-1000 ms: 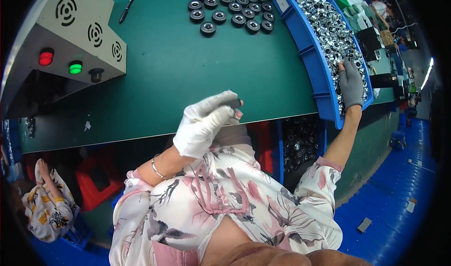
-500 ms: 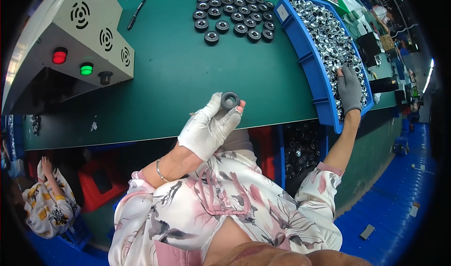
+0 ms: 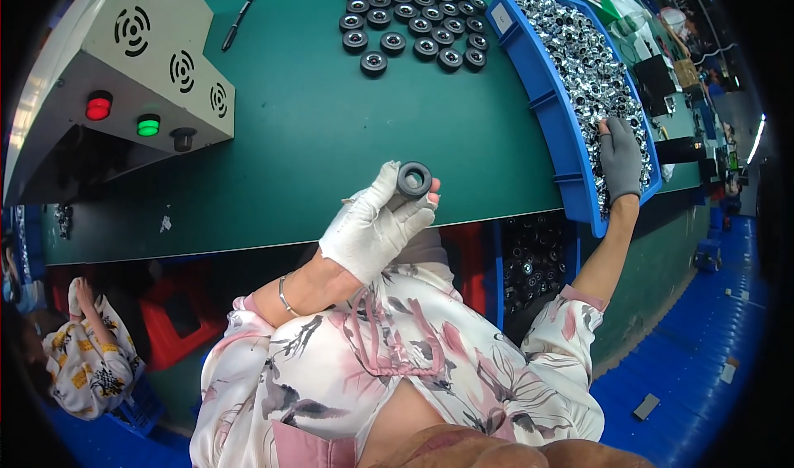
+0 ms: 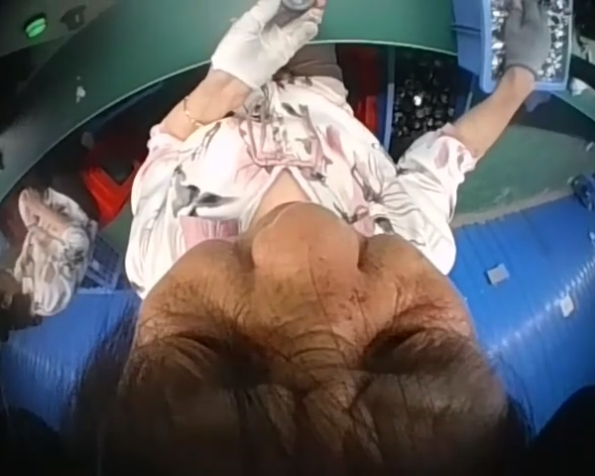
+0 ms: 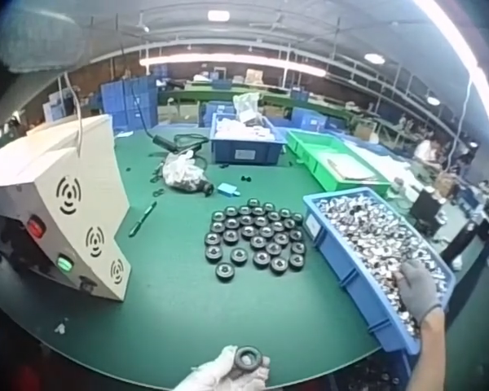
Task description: Assembling metal ball bearings into plastic or rubber circular housings at a factory workbench.
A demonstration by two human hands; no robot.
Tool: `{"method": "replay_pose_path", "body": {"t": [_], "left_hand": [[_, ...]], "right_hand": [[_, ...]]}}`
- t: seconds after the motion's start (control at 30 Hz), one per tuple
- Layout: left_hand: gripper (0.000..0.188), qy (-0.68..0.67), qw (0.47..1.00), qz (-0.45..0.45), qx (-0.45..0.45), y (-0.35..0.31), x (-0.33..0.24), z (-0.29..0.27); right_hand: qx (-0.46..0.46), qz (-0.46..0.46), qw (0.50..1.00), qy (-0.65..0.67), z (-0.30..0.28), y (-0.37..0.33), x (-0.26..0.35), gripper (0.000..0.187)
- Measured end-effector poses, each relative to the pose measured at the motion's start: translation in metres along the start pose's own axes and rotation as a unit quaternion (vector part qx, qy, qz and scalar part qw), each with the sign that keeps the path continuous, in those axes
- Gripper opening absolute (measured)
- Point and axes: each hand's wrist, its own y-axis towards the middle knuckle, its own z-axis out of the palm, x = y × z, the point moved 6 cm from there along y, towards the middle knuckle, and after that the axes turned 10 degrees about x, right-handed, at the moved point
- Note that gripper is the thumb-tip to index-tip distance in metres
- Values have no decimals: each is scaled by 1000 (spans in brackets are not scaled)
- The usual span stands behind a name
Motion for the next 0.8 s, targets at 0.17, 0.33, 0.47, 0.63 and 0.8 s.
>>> {"method": "replay_pose_path", "body": {"t": [0.17, 0.33, 0.47, 0.63, 0.8], "left_hand": [[36, 27, 999, 4, 22, 2, -1, 0], [34, 35, 999, 13, 26, 3, 0, 3], [36, 70, 996, 9, 56, 6, 1, 3], [35, 74, 995, 27, 57, 4, 1, -2], [35, 100, 993, 27, 61, 6, 6, -3]], "right_hand": [[6, 3, 1000, -1, 0, 0, 0, 21], [-103, 13, 995, 13, -20, -5, -4, 22], [-119, 70, 930, 340, -43, -25, 34, 25], [143, -65, 760, 630, -20, -52, 164, 21], [263, 40, 573, 775, 40, -74, 205, 27]]}}
